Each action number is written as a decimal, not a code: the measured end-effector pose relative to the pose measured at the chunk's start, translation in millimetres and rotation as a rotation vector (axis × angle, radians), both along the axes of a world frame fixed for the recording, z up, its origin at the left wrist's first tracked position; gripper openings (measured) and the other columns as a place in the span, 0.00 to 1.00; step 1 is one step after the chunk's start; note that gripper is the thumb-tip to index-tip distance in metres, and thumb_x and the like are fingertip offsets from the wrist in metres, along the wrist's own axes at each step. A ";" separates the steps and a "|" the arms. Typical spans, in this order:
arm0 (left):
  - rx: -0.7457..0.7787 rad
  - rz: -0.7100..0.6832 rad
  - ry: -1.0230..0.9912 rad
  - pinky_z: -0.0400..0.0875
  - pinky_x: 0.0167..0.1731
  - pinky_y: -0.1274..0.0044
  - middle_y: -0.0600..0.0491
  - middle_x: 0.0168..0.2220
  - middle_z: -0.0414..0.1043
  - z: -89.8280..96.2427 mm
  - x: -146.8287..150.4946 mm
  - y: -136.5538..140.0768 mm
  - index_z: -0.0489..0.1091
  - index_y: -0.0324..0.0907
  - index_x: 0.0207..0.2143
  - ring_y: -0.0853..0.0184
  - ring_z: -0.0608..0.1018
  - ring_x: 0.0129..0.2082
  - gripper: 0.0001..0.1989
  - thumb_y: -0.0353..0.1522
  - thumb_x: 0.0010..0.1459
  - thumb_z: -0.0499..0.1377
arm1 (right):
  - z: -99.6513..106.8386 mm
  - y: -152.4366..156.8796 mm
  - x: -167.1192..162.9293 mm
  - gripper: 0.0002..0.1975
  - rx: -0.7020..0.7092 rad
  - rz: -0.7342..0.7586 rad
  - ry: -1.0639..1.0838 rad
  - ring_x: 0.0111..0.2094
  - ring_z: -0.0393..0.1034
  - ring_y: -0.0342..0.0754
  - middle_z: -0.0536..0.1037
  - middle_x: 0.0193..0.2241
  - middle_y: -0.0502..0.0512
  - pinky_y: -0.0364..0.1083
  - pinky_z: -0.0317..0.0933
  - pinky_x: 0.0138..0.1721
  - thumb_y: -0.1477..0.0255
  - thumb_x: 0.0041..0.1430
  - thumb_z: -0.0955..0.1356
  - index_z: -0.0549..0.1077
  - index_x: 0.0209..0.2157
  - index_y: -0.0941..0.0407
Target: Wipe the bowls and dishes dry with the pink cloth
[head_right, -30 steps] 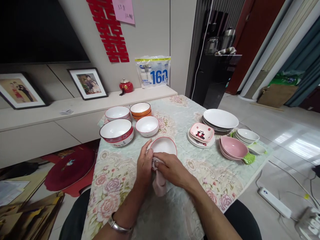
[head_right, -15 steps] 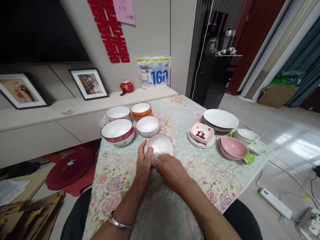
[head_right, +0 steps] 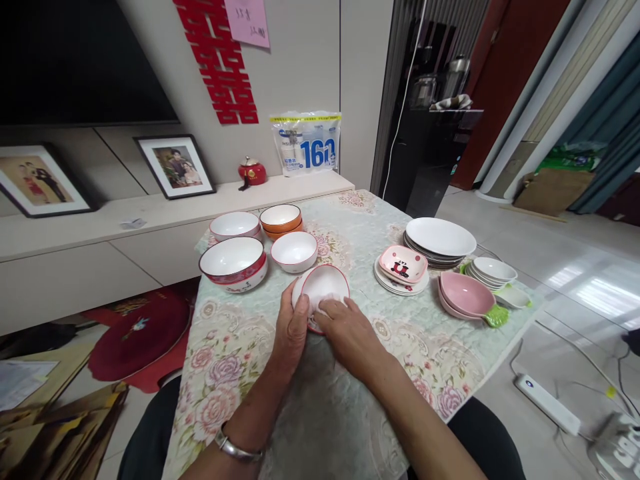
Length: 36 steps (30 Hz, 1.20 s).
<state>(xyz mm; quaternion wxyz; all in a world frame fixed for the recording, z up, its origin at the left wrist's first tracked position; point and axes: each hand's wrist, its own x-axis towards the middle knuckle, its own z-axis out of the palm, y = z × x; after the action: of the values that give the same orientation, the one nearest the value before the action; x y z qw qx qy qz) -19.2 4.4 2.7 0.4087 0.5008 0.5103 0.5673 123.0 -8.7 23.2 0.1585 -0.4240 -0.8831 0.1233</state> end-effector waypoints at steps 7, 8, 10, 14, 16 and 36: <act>-0.048 -0.008 -0.077 0.63 0.61 0.64 0.35 0.64 0.61 -3.9 7.0 -2.4 0.51 0.33 0.65 0.53 0.68 0.62 0.38 0.41 0.58 0.59 | -1.4 0.7 -3.8 0.08 -0.153 -0.098 0.307 0.37 0.71 0.47 0.78 0.35 0.53 0.44 0.61 0.39 0.77 0.64 0.63 0.73 0.37 0.55; -0.035 -0.021 -0.069 0.62 0.61 0.64 0.35 0.64 0.60 -4.1 8.2 -3.6 0.51 0.33 0.65 0.52 0.67 0.63 0.38 0.41 0.58 0.60 | 0.1 0.6 -4.7 0.07 -0.186 -0.127 0.395 0.35 0.71 0.47 0.77 0.32 0.51 0.43 0.61 0.37 0.76 0.65 0.63 0.73 0.35 0.55; -0.027 -0.023 -0.033 0.60 0.62 0.62 0.35 0.65 0.59 -3.9 9.2 -5.7 0.52 0.33 0.65 0.52 0.66 0.63 0.37 0.42 0.60 0.58 | 3.6 0.0 -6.2 0.07 -0.232 -0.135 0.527 0.35 0.70 0.46 0.77 0.32 0.51 0.43 0.62 0.37 0.76 0.64 0.63 0.72 0.34 0.56; -0.045 -0.012 -0.040 0.59 0.62 0.61 0.36 0.64 0.62 -3.6 6.0 -5.8 0.54 0.35 0.65 0.52 0.66 0.63 0.33 0.45 0.65 0.51 | 7.5 -1.3 -4.9 0.13 -0.196 0.052 0.420 0.46 0.70 0.49 0.77 0.45 0.56 0.46 0.63 0.47 0.80 0.60 0.64 0.72 0.45 0.55; -0.046 0.000 -0.054 0.60 0.62 0.62 0.38 0.63 0.64 -3.6 4.1 -4.3 0.56 0.35 0.64 0.53 0.67 0.63 0.32 0.45 0.64 0.51 | 6.2 -1.3 -1.6 0.15 -0.122 0.083 0.230 0.48 0.70 0.51 0.77 0.46 0.57 0.50 0.62 0.50 0.81 0.60 0.64 0.73 0.46 0.54; -0.026 -0.040 -0.111 0.60 0.64 0.65 0.38 0.65 0.62 -3.4 10.4 -3.7 0.58 0.37 0.62 0.54 0.66 0.65 0.33 0.41 0.59 0.60 | -1.3 2.6 5.4 0.20 -0.088 -0.021 0.158 0.49 0.69 0.53 0.76 0.47 0.59 0.50 0.60 0.52 0.85 0.53 0.64 0.73 0.47 0.56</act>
<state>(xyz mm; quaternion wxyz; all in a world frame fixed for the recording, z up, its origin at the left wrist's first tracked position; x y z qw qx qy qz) -8.9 0.8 -0.8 0.4541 0.4732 0.4839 0.5794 128.4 -6.1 21.9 0.2102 -0.4287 -0.8571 0.1936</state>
